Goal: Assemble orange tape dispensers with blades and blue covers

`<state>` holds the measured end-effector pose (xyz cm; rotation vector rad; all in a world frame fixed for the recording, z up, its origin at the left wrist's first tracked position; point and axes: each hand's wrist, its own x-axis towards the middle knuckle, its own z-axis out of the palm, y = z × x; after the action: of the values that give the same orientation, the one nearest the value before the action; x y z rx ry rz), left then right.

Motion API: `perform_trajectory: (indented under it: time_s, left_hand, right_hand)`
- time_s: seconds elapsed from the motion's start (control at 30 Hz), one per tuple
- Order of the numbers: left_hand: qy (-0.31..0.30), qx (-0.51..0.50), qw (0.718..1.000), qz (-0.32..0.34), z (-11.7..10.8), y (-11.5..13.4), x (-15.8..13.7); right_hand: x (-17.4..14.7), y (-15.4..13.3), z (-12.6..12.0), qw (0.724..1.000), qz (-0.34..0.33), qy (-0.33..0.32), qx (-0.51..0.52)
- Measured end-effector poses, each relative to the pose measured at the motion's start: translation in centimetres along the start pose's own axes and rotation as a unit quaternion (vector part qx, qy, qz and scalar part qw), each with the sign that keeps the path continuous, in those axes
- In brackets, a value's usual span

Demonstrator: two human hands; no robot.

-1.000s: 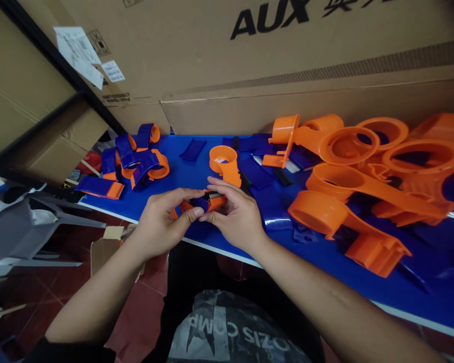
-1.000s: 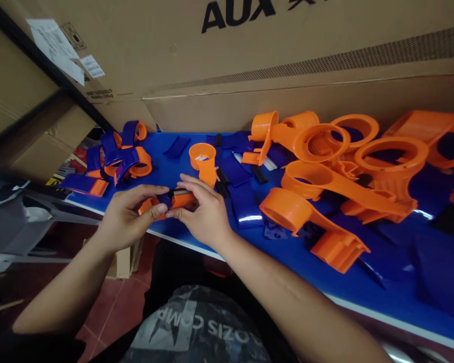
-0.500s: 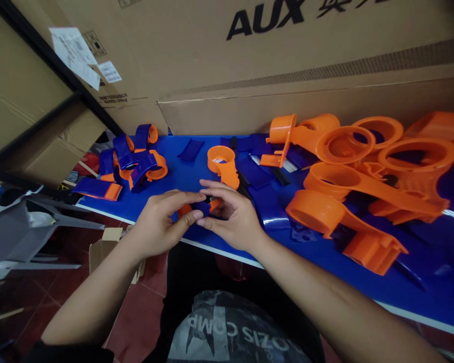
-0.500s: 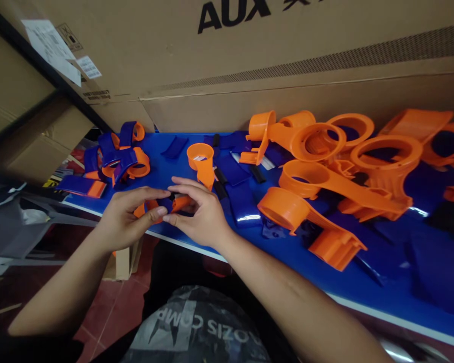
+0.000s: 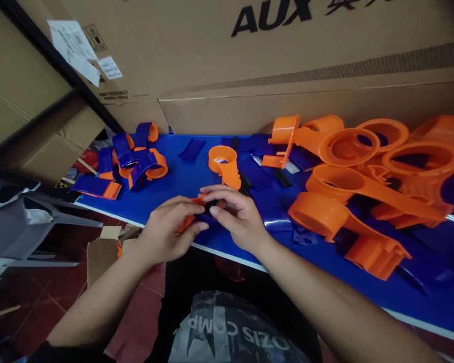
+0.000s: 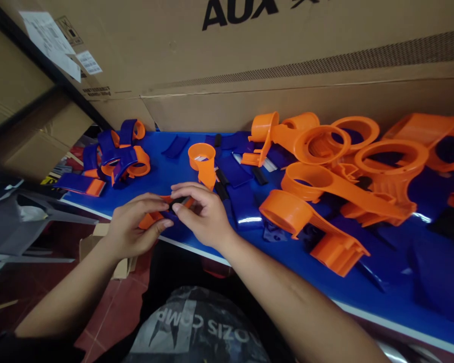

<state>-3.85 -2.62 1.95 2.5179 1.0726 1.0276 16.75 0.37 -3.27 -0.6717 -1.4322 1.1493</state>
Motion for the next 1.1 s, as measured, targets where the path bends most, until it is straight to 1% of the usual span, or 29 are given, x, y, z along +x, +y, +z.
perform_trajectory:
  time_s: [0.13, 0.3, 0.43, 0.63, 0.73, 0.87, 0.97, 1.1]
  left_hand:
    - [0.000, 0.007, 1.000, 0.016, 0.1, 0.1, -0.1]
    - [0.002, 0.014, 1.000, 0.028, 0.3, 0.3, 0.0]
    - [0.002, 0.010, 1.000, 0.029, 0.5, 0.4, 0.0]
    - [-0.019, 0.006, 0.999, 0.041, 0.5, 0.4, 0.4]
    - [-0.020, 0.015, 0.999, 0.035, 0.6, 0.6, 0.7]
    - [-0.006, 0.017, 1.000, 0.015, 0.9, 0.9, 0.8]
    - [0.016, 0.022, 1.000, 0.003, 1.0, 1.0, 0.7]
    - [0.040, 0.014, 0.999, 0.014, 1.1, 1.1, 0.5]
  right_hand:
    - [-0.2, 0.2, 0.3, 1.000, -0.007, 0.014, -0.015]
    - [-0.2, 0.3, 0.4, 0.999, 0.020, 0.033, -0.011]
    - [-0.2, 0.0, 0.4, 0.998, 0.027, 0.052, -0.012]
    - [-0.6, 0.0, 0.5, 0.995, 0.067, 0.074, 0.004]
    - [-0.6, 0.1, 0.5, 0.993, 0.081, 0.084, 0.015]
    - [-0.4, 0.0, 0.3, 0.992, 0.098, 0.078, 0.033]
    - [-0.3, 0.0, 0.2, 0.992, 0.096, 0.073, 0.038]
    - [-0.4, 0.1, 0.2, 0.994, 0.084, 0.063, 0.036]
